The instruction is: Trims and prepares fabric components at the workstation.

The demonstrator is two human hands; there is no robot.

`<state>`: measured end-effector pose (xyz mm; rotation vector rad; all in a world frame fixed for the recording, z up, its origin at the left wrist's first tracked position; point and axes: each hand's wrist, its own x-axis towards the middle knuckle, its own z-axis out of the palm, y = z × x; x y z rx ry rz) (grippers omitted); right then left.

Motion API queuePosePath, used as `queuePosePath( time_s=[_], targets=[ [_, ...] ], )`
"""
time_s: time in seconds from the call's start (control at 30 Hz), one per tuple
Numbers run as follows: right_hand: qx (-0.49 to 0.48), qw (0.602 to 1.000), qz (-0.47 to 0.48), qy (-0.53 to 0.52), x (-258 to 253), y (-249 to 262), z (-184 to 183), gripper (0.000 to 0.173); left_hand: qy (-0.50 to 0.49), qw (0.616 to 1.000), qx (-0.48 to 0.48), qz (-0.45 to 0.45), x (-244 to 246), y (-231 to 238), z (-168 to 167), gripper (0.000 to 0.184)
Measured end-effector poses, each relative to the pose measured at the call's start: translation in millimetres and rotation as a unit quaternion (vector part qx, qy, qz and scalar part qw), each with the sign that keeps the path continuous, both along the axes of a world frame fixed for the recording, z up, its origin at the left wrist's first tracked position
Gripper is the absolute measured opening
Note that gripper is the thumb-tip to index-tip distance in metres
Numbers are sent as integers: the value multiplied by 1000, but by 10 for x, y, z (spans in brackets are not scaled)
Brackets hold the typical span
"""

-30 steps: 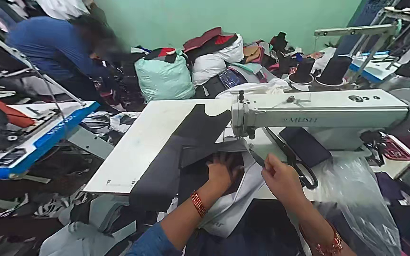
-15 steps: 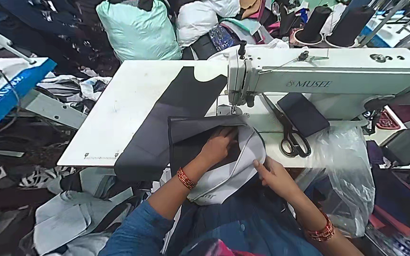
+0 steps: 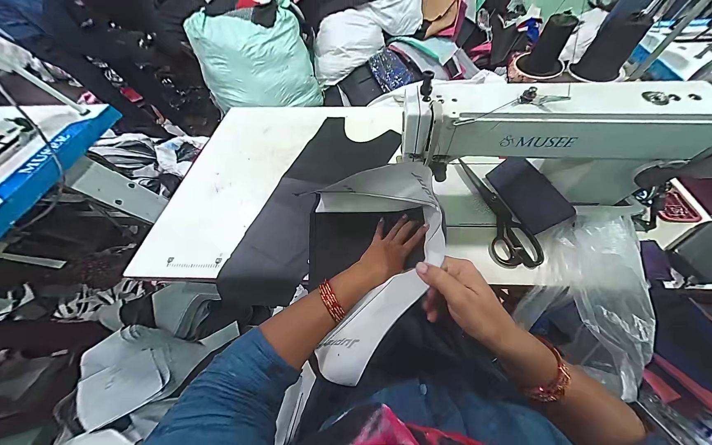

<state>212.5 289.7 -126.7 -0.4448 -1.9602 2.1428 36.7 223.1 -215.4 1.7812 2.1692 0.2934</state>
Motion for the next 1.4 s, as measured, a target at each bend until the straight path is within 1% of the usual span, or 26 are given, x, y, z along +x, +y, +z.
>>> queuePosePath(
  time_s=[0.03,0.07,0.13,0.17,0.2,0.27,0.3,0.33,0.37,0.43,0.47,0.5,0.57,0.67,0.7,0.77,0.83,0.9,0.97,1.03,1.1,1.13,1.17,1.2,1.3,1.4],
  targets=[
    [17,1000,10,-5,-66,-25,-1,31,2,1000,14,-3,10,-27,5,58],
    [58,998,32,-17,-115,-35,-11,33,9,999,33,-13,4,-62,-23,55],
    [169,979,115,-26,-151,-18,-55,39,-2,996,75,-38,-41,-132,-83,52],
    [210,962,176,-10,-133,6,-74,41,-21,995,84,-53,-77,-160,-92,51],
    [234,941,243,24,-101,37,-106,41,-49,993,76,-71,-122,-184,-92,55],
    [231,901,356,87,-28,121,-192,39,-93,990,37,-97,-215,-215,-98,83],
    [222,895,376,89,24,177,-241,40,-104,989,27,-103,-246,-223,-95,98],
    [228,900,364,69,94,253,-288,41,-110,988,22,-106,-262,-228,-90,104],
    [247,911,329,23,173,342,-330,42,-108,988,12,-106,-264,-231,-78,102],
    [296,925,216,-105,275,520,-426,39,-113,990,-1,-90,-250,-213,-37,77],
    [321,926,139,-143,285,587,-505,36,-120,990,6,-72,-243,-188,-30,63],
    [351,923,56,-147,273,636,-606,31,-131,990,26,-47,-232,-156,-35,51],
    [369,921,-64,-109,180,693,-801,27,-145,987,72,-4,-226,-68,-66,41],
    [333,935,-112,-49,-61,678,-974,34,-150,982,110,40,-240,105,-51,35],
    [320,939,-118,-36,-143,639,-1007,39,-153,980,115,55,-231,148,-16,36],
    [314,941,-122,-16,-272,521,-1039,50,-172,972,132,87,-217,177,53,46],
    [377,918,-124,1,-365,356,-1126,58,-236,952,150,128,-225,160,88,53],
    [477,871,-116,3,-440,220,-1251,58,-355,912,115,173,-286,166,215,52],
    [549,829,-112,9,-478,164,-1361,54,-453,860,85,218,-357,180,296,57],
    [568,817,-100,14,-494,177,-1409,54,-548,799,94,229,-434,203,273,76],
    [572,816,-89,11,-496,191,-1418,57,-599,772,63,202,-510,176,284,91],
    [572,817,-81,3,-494,195,-1404,59,-596,776,46,203,-525,156,322,92],
    [570,818,-71,-7,-494,197,-1383,60,-570,793,34,213,-524,139,383,89],
    [568,821,-61,-17,-496,198,-1367,60,-527,821,24,219,-517,126,462,82],
    [556,831,-27,-18,-512,216,-1352,59,-367,903,10,225,-487,192,686,50],
    [536,844,5,22,-554,263,-1356,63,-223,946,-16,234,-498,325,747,40]
  ],
)
